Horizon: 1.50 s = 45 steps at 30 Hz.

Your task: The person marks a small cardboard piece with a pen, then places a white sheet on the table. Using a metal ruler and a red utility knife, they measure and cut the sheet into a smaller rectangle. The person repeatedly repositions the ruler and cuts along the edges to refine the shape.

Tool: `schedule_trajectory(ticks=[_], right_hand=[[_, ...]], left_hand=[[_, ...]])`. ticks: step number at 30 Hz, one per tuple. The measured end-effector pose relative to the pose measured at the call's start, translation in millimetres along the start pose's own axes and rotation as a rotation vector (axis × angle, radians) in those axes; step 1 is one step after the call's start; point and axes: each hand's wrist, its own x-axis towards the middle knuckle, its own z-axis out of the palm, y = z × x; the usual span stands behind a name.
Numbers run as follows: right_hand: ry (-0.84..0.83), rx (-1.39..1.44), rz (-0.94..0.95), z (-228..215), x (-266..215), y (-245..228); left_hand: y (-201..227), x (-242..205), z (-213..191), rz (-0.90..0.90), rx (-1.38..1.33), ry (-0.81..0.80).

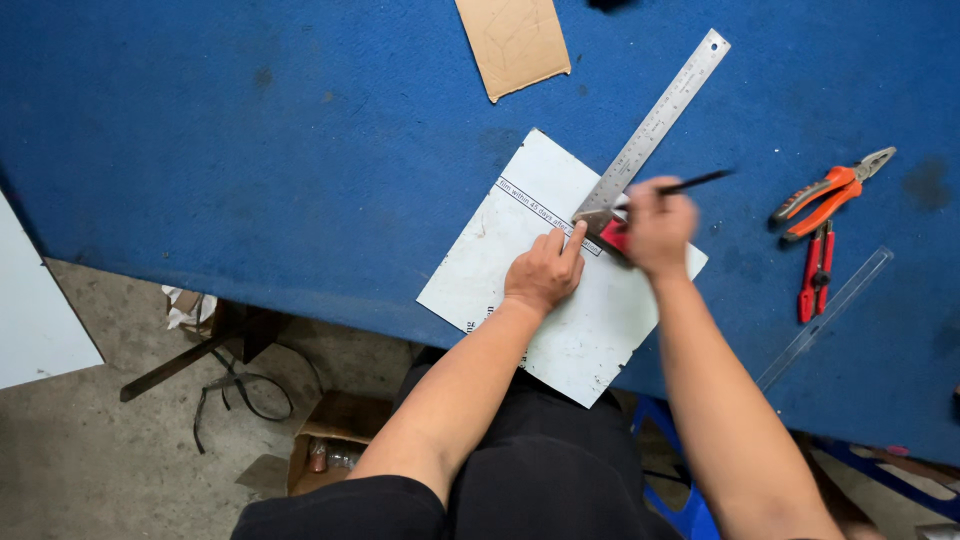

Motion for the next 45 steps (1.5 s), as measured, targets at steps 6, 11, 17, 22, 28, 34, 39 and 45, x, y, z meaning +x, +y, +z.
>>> schedule_trajectory(ticks=[6, 11, 17, 22, 28, 34, 39, 45], right_hand=[[0.278, -0.556, 0.138, -119.0, -19.8, 65.9], [0.17, -0.794, 0.491, -122.8, -33.4, 1.1], [-0.018, -0.628, -0.113, -25.0, -59.6, -19.6], [-0.039, -0.688, -0.18, -0.2, -61.3, -10.1], [-0.123, -0.458, -0.343, -33.9, -87.1, -44.6], [-0.103, 0.591, 0.101, -63.5, -157.1, -118.4], [0.208, 1.273, 0.713, -56.9, -180.4, -112.4], [0.179, 1.17, 0.96, -29.2, -194.2, -62.4]], left_hand=[[-0.5, 7.9, -14.1, 0.017, -0.04, -0.054], [0.6, -4.8, -12.8, -0.033, -0.135, -0.353], [4.5, 32.1, -53.9, -0.064, -0.226, -0.464], [-13.2, 20.5, -54.7, -0.17, -0.346, -0.509], [-46.6, 31.4, -77.5, -0.971, -0.738, -0.566], [-59.5, 76.3, -111.4, -1.577, -1.417, -0.695], [-70.8, 78.5, -91.3, -1.611, -1.444, -0.45], [-95.7, 66.1, -55.2, -1.535, -0.944, -0.49]])
